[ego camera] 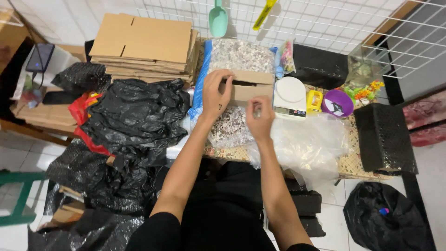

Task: The person constructs a cardboard box, places a small black item inside, wraps the box in bubble wrap, and secures it with tape.

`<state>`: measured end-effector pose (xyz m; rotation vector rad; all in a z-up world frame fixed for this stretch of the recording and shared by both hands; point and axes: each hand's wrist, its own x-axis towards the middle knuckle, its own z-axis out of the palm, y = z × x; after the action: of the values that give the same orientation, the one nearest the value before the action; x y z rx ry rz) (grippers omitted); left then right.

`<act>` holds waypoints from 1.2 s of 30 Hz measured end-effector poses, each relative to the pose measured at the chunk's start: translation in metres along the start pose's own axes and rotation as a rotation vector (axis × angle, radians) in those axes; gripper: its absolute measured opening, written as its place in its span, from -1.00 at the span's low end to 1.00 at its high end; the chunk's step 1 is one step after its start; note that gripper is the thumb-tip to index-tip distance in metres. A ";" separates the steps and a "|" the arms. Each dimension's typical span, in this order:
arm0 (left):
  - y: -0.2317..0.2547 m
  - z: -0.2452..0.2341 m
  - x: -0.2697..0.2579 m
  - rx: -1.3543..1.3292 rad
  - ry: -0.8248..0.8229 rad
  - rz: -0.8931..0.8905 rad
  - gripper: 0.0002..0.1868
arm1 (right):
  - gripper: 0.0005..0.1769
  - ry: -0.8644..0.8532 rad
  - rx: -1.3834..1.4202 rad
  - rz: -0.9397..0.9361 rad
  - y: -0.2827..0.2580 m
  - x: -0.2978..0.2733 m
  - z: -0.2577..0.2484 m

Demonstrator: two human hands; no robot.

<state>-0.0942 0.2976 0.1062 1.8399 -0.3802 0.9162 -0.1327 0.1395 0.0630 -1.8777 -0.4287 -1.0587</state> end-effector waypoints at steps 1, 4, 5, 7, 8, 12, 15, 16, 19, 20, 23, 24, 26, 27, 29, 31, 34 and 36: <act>0.004 -0.007 -0.001 0.008 0.006 -0.006 -0.93 | -0.84 -0.009 0.008 0.000 -0.007 -0.003 0.006; 0.011 -0.031 -0.005 0.027 0.065 0.010 -0.90 | -0.88 -0.095 0.084 -0.046 -0.036 -0.006 0.023; 0.011 -0.037 -0.006 0.021 0.092 0.024 -0.88 | -0.88 -0.086 0.090 -0.052 -0.049 -0.003 0.025; 0.014 -0.052 -0.010 0.041 0.138 0.030 -0.87 | -0.88 -0.097 0.122 -0.063 -0.068 -0.003 0.030; 0.018 -0.058 -0.010 0.049 0.139 0.033 -0.88 | -0.90 -0.056 0.101 -0.042 -0.072 -0.002 0.031; 0.023 -0.081 -0.025 -0.004 0.135 -0.024 -0.86 | -0.95 -0.033 0.114 0.042 -0.077 -0.006 0.038; 0.031 -0.107 -0.035 -0.004 0.159 -0.073 -0.87 | -0.95 -0.103 0.194 0.036 -0.100 -0.008 0.053; 0.033 -0.116 -0.042 0.011 0.179 -0.085 -0.87 | -0.95 -0.125 0.210 0.033 -0.112 -0.011 0.058; 0.041 -0.154 -0.064 0.033 0.201 -0.156 -0.87 | -0.94 -0.215 0.276 0.018 -0.150 -0.027 0.080; 0.044 -0.169 -0.074 0.029 0.232 -0.177 -0.85 | -0.95 -0.263 0.351 0.019 -0.162 -0.036 0.088; 0.058 -0.224 -0.105 0.080 0.341 -0.249 -0.84 | -0.95 -0.391 0.518 0.034 -0.200 -0.070 0.114; 0.065 -0.244 -0.117 0.106 0.386 -0.280 -0.83 | -0.95 -0.433 0.581 0.048 -0.214 -0.083 0.121; 0.060 -0.282 -0.146 0.168 0.483 -0.322 -0.83 | -0.95 -0.504 0.651 0.056 -0.246 -0.106 0.140; 0.057 -0.300 -0.159 0.203 0.555 -0.352 -0.81 | -0.95 -0.548 0.693 0.064 -0.261 -0.117 0.149; 0.052 -0.337 -0.185 0.264 0.627 -0.393 -0.81 | -0.94 -0.608 0.767 0.062 -0.288 -0.142 0.171; 0.054 -0.368 -0.210 0.328 0.700 -0.422 -0.80 | -0.92 -0.663 0.849 0.054 -0.308 -0.167 0.188; 0.053 -0.408 -0.235 0.416 0.762 -0.552 -0.82 | -0.94 -0.764 0.882 0.158 -0.324 -0.205 0.221; 0.048 -0.422 -0.255 0.430 0.810 -0.604 -0.81 | -0.91 -0.848 0.908 0.230 -0.320 -0.231 0.239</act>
<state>-0.4702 0.6131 0.0378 1.6158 0.8811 1.2527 -0.3561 0.5378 -0.0033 -1.3762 -0.9490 0.1755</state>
